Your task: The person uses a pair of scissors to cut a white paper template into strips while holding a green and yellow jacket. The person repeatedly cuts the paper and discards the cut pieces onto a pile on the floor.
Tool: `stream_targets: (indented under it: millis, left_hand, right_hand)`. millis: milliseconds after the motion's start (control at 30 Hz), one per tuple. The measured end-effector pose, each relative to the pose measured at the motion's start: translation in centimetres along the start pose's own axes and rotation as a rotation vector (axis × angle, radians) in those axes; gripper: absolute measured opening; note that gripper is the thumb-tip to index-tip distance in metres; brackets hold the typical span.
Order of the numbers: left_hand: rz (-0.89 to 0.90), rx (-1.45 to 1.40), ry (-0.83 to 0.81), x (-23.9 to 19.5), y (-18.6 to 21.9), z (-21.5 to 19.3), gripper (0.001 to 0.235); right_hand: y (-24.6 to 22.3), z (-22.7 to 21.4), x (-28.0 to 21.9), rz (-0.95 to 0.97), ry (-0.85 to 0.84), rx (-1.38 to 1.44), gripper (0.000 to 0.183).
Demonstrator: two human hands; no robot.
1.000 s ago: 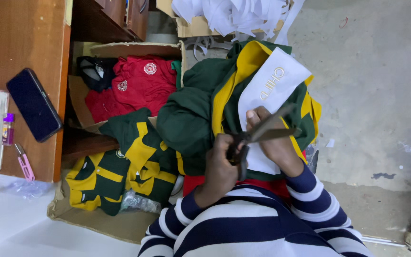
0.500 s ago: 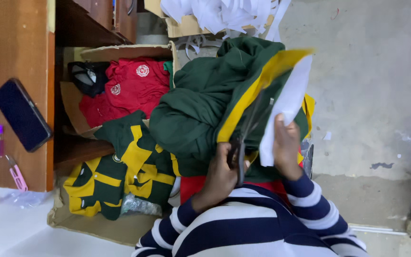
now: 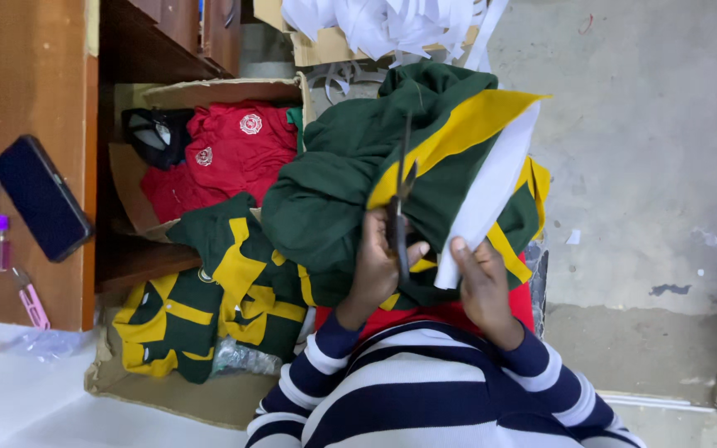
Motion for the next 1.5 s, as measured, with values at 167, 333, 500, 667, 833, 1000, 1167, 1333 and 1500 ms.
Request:
stream_targets:
  millis: [167,333,500,667,833,1000,1167,1333,1500]
  left_hand:
    - [0.247,0.462,0.258,3.3,7.2,-2.0,0.041]
    - [0.191,0.654,0.473,13.2,6.6,-10.3,0.035]
    - [0.264,0.627,0.620,12.6,11.4,-11.9,0.039]
    - [0.113,0.076,-0.612,10.9,11.6,8.8,0.044]
    - [0.078,0.970,-0.057,22.0,7.3,4.9,0.036]
    - [0.130,-0.082,0.194,23.9,9.1,-2.7,0.017]
    - [-0.001,-0.017,-0.467,10.6,12.2,-5.1,0.032]
    - [-0.405,0.476,-0.666,-6.9,6.9,-3.7,0.031]
    - [-0.423,0.761,-0.789,-14.5,4.0,-5.7,0.023]
  right_hand:
    - [-1.3,2.5,0.1,-0.104,-0.140,-0.007,0.033]
    - [2.4,9.3,5.0,-0.095,-0.198,0.103,0.027]
    - [4.4,10.2,4.0,-0.107,-0.275,-0.063,0.044]
    - [5.2,10.7,3.8,-0.145,-0.321,0.021,0.046]
    - [2.4,9.8,3.6,-0.004,-0.260,0.057,0.046]
    - [2.0,9.1,3.6,0.104,-0.279,0.071,0.042]
    - [-1.9,8.9,4.1,-0.047,-0.195,0.017,0.033]
    - [-5.2,8.9,3.8,-0.048,-0.136,0.058,0.037]
    - [-5.5,8.1,3.7,-0.053,-0.056,-0.016,0.036]
Point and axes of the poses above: each hand's wrist, its own x-axis towards the middle knuckle, its own z-axis out of the palm, y = z × x, the point moved 10 cm from there along x, towards the middle knuckle, and after that the axes turned 5 degrees about -x, right-handed, at the moved point
